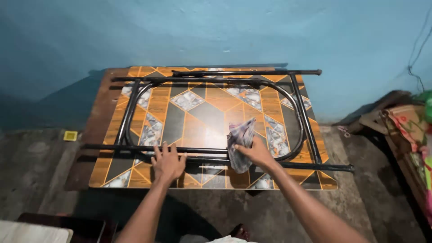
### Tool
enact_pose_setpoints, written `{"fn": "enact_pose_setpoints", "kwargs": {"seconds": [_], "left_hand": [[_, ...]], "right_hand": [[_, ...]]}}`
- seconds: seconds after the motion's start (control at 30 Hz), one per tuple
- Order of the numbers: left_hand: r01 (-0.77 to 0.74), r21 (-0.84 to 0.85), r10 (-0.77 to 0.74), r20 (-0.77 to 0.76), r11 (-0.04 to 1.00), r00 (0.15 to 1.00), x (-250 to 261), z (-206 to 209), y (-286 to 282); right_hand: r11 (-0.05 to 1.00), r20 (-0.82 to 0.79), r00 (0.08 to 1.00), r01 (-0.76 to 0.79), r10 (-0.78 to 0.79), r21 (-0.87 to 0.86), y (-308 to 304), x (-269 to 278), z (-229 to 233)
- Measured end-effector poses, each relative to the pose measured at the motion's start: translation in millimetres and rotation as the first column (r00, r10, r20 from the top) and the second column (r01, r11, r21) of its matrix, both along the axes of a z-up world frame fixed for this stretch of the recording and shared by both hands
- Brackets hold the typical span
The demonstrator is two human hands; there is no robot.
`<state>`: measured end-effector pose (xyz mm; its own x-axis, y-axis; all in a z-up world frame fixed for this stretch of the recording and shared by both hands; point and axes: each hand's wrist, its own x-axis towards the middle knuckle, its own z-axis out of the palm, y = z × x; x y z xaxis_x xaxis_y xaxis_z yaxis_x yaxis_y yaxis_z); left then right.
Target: Assembling a folding table by unfolding the metal legs and securing them to the underside of the tabletop.
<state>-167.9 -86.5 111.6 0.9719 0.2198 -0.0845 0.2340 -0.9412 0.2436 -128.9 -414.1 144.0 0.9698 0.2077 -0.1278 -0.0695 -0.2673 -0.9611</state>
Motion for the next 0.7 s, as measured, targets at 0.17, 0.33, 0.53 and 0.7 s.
{"fn": "enact_pose_setpoints", "kwargs": {"seconds": [0.17, 0.33, 0.53, 0.7], "left_hand": [[0.085, -0.047, -0.092, -0.176, 0.995, 0.980, 0.1, 30.5, 10.9], [0.411, -0.175, -0.409, 0.045, 0.895, 0.911, 38.4, -61.2, 73.3], [0.309, -0.763, -0.315, 0.145, 0.567, 0.938, -21.8, 28.9, 118.2], [0.157, -0.932, -0.208, 0.091, 0.325, 0.974, -51.9, -1.9, 200.8]], "right_hand": [[0.997, 0.100, 0.993, -0.049, 0.055, -0.056, 21.0, -2.5, -5.1], [1.000, 0.011, 1.000, -0.024, 0.024, 0.010, 83.5, 0.3, -2.9], [0.986, -0.092, 0.988, -0.112, 0.124, 0.125, 221.7, -41.7, 46.0], [0.953, -0.132, 0.954, -0.246, 0.270, 0.175, 321.0, -48.3, 18.7]]}}
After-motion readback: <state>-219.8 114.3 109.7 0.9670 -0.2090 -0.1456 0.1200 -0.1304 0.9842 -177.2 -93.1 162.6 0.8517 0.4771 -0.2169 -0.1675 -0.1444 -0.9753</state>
